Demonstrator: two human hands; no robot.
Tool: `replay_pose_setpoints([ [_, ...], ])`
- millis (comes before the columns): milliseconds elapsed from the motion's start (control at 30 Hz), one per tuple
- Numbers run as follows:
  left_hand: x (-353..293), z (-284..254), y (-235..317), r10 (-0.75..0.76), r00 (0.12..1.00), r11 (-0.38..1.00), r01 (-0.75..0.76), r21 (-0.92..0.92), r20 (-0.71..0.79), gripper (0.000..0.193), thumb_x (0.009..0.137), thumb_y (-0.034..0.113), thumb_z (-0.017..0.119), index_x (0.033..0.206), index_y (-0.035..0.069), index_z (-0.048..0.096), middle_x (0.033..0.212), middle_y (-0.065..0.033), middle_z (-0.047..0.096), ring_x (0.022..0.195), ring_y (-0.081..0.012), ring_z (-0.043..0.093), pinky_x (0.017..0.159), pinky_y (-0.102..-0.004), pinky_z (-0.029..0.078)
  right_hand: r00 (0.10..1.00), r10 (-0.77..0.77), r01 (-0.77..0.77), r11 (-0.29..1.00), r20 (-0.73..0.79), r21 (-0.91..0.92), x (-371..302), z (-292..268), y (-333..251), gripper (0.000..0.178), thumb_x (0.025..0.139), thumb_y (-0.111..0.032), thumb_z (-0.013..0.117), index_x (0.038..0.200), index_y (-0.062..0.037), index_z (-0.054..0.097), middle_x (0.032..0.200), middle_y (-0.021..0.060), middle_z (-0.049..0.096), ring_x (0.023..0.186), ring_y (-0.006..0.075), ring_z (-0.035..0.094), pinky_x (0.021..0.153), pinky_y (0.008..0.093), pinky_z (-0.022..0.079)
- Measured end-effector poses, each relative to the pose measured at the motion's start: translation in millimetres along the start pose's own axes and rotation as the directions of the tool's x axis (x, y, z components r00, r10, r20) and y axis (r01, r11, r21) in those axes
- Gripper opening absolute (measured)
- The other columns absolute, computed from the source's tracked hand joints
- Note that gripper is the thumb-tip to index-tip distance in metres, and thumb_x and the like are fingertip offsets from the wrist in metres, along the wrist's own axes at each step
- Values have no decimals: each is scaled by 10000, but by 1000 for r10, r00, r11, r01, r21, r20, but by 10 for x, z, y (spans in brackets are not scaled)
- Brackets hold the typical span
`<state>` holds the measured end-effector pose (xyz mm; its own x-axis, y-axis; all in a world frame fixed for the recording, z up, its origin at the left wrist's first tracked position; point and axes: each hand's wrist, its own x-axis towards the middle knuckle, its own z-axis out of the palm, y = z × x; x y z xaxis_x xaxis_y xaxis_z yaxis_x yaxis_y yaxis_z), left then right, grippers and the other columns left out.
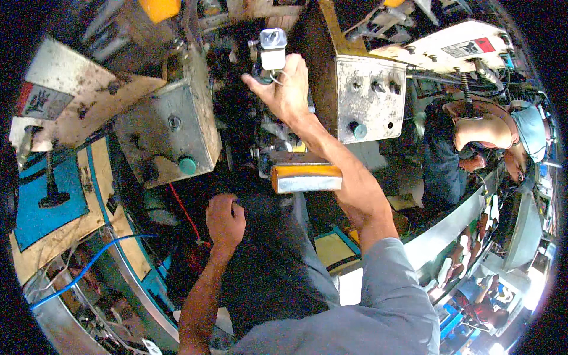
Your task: Operate a shoe lasting machine to shape uppers over lasts and prepare for sole attachment.
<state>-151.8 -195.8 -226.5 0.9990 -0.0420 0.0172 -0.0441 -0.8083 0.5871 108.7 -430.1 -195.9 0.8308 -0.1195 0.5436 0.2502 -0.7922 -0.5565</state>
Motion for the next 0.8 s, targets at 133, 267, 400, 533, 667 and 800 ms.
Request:
replay_pose_setpoints([
  [133, -111, -41, -117, 23, 1000, 1000, -23, 6, 1, 180, 886, 93, 692, 1062, 58, 707, 1076, -152, 725, 1065, -402, 669, 936, -517, 536, 848, -159, -72, 911, 506, 407, 211, -474, 104, 679, 886, -265, 909, 1463, -87, 600, 1292, 171, 661, 1210, 385, 635, 1147, 457, 474],
  [267, -7, -31, -48, 30, 999, 999, -31, 40, 11, 239, 882, 98, 693, 1117, 58, 707, 1114, -158, 728, 1120, -405, 665, 969, -524, 531, 928, -171, 96, 968, 330, 232, 246, -362, 115, 577, 805, -339, 966, 1163, -12, 652, 1102, 211, 663, 1079, 437, 636, 981, 509, 526],
  [400, 24, -17, 184, 147, 978, 968, -172, 181, 146, 356, 869, 73, 682, 1224, 60, 696, 1149, -172, 724, 1167, -400, 656, 987, -549, 523, 991, -65, 58, 996, 117, 62, 63, -42, 63, 806, 722, -403, 1017, 1230, 25, 560, 1093, 228, 619, 1061, 439, 620, 941, 494, 533],
  [533, 181, 26, 459, 283, 924, 921, -337, 195, 257, 574, 828, 41, 731, 1395, 92, 656, 1332, -179, 651, 1155, -375, 660, 1024, -500, 532, 812, -279, 121, 940, 512, 320, 314, -607, 95, 657, 888, -209, 890, 1436, -41, 568, 1416, 235, 620, 1350, 402, 588, 1141, 471, 480],
  [667, 288, 490, 384, 352, 847, 929, -265, -258, 398, 688, 782, -81, 682, 1451, 75, 630, 1307, -220, 636, 1178, -441, 649, 999, -508, 564, 908, -295, 222, 941, 297, 256, 309, -399, 119, 632, 817, -354, 948, 1226, 5, 627, 1143, 236, 677, 1055, 422, 678, 904, 505, 548],
  [800, 365, 562, 534, 458, 790, 866, -291, -407, 409, 641, 771, -95, 653, 1395, 53, 663, 1284, -248, 644, 1140, -456, 656, 976, -519, 562, 990, -84, 87, 996, 115, -19, 139, -160, 113, 737, 783, -401, 978, 1243, 40, 608, 1147, 276, 655, 1131, 458, 636, 1003, 493, 523],
])
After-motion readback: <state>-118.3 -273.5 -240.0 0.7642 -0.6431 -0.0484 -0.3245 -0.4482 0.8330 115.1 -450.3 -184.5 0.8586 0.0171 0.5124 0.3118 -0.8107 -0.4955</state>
